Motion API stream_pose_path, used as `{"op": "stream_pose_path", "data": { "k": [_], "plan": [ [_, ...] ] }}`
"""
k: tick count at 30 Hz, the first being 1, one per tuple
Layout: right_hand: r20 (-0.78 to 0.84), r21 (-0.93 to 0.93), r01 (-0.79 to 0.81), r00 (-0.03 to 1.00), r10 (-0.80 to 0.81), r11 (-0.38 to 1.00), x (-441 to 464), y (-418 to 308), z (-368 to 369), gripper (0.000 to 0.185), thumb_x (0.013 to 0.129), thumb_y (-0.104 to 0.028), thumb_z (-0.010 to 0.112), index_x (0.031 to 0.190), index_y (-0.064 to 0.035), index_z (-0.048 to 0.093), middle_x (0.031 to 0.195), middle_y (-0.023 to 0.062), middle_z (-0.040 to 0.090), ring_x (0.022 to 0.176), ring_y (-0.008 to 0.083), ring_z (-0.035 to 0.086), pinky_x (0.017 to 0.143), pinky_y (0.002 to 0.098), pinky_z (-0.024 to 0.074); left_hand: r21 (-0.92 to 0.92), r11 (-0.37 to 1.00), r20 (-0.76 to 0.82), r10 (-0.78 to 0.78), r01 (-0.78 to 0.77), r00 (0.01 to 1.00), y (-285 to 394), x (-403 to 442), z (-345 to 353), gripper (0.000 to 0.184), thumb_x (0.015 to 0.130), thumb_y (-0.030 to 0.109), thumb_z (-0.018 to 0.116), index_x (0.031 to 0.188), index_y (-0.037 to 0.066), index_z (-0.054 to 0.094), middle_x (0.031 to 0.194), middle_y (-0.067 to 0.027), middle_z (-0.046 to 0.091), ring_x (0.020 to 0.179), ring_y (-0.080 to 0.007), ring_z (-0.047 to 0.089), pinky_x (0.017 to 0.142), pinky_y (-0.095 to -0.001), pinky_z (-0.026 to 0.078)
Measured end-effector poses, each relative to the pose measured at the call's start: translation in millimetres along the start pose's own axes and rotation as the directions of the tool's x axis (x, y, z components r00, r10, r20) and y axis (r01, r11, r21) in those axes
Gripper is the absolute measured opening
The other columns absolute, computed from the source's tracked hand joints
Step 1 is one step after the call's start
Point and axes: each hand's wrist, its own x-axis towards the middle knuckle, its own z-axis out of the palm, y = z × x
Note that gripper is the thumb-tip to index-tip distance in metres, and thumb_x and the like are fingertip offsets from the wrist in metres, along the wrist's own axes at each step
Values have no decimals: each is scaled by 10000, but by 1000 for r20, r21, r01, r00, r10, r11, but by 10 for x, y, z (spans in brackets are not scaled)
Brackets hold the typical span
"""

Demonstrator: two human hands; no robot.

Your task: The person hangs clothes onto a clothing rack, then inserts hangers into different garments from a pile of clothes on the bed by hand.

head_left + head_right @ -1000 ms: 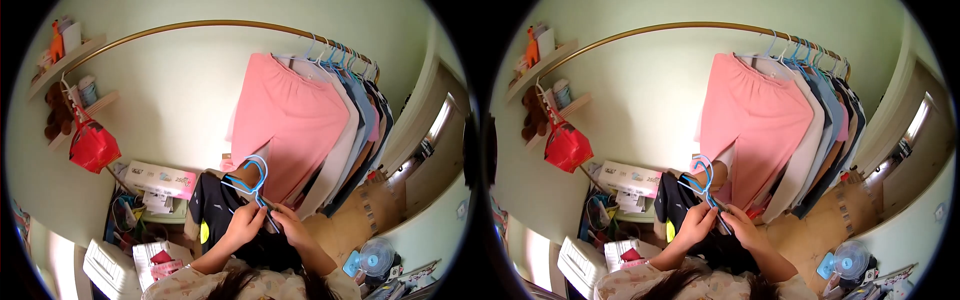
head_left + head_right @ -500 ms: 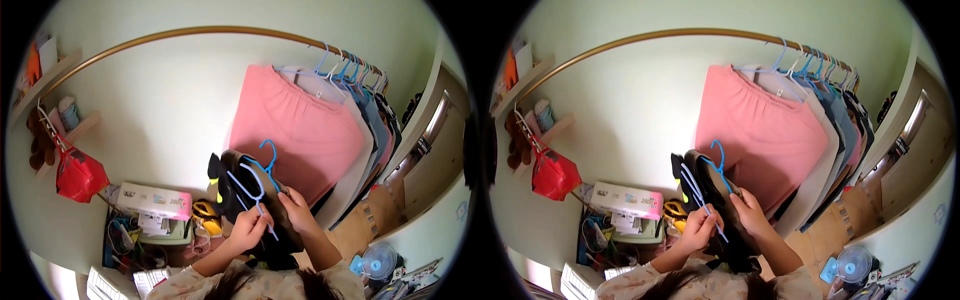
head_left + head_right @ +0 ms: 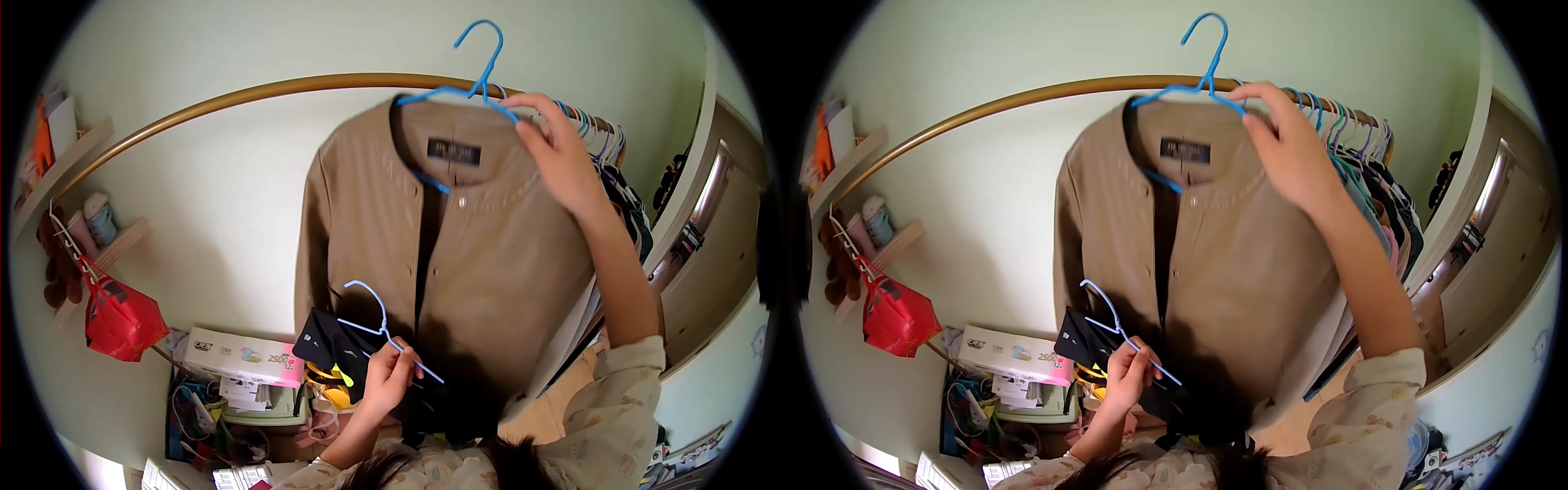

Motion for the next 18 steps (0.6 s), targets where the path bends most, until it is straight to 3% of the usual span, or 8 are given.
{"op": "stream_pose_path", "data": {
  "k": [3, 6, 7, 10, 11, 14, 17, 18],
  "plan": [
    [-31, -127, 106, 993, -111, 986, 195, 228, 62, 183, 912, -50, 479, 1082, -84, 535, 648, 57, 452, 540, 129, 378, 540, 286, 364, -23, 1000, -1, 6, -6, 1000, -35, 18, 59, 219, 986, 144, 400, 795, 52, 456, 626, -54, 574, 436, -45, 401, 434, -170, 316],
    [96, -258, 78, 994, -54, 963, 85, 628, 239, 186, 907, -47, 474, 1083, -84, 520, 686, 131, 518, 573, 216, 486, 579, 325, 407, -31, 999, -6, -21, 21, 1000, -25, 18, 76, 237, 985, 159, 421, 792, 38, 487, 621, -29, 566, 463, -36, 421, 455, -176, 331],
    [73, -234, 100, 994, -85, 967, -16, 760, 373, 204, 903, -51, 474, 1099, -90, 516, 770, 214, 589, 675, 340, 590, 620, 387, 448, -34, 999, -10, -33, 33, 999, -20, 17, 78, 247, 984, 168, 431, 791, 32, 503, 618, -16, 562, 476, -32, 431, 466, -179, 339],
    [8, -456, 57, 998, -60, 888, -189, 637, 508, 237, 898, -53, 478, 1130, -90, 513, 852, 240, 621, 795, 405, 608, 657, 455, 468, -18, 1000, -21, -1, 0, 1000, -55, 27, 41, 247, 984, 167, 431, 790, 32, 503, 624, -18, 565, 478, -31, 431, 467, -178, 340],
    [-5, -401, 93, 995, -104, 911, -184, 602, 500, 245, 895, -64, 483, 1138, -77, 517, 857, 238, 627, 786, 401, 607, 652, 484, 472, -14, 1000, -25, -6, 5, 1000, -55, 25, 8, 247, 984, 168, 432, 790, 32, 502, 626, -17, 567, 479, -31, 432, 468, -177, 341],
    [-5, -491, 68, 997, -80, 868, -232, 570, 512, 257, 913, -81, 499, 1168, -112, 503, 833, 194, 621, 751, 366, 607, 636, 417, 465, 2, 1000, -32, -27, 28, 999, -30, 6, -64, 245, 984, 169, 433, 792, 35, 501, 631, -14, 571, 482, -31, 434, 470, -175, 343],
    [-19, -596, 141, 982, -190, 791, -328, 643, 563, 334, 906, -87, 511, 1235, -137, 490, 922, 175, 622, 775, 359, 611, 638, 404, 477, -7, 998, -56, -56, 55, 997, -41, -25, -125, 236, 983, 168, 439, 794, 40, 497, 633, -13, 573, 483, -32, 438, 471, -174, 346],
    [5, -614, 95, 993, -116, 784, -362, 588, 562, 359, 896, -101, 525, 1251, -137, 486, 950, 159, 620, 798, 354, 614, 647, 418, 480, -3, 998, -65, -61, 61, 996, -35, -32, -144, 234, 983, 167, 439, 795, 40, 496, 632, -13, 573, 483, -31, 438, 471, -174, 346]
  ]
}}
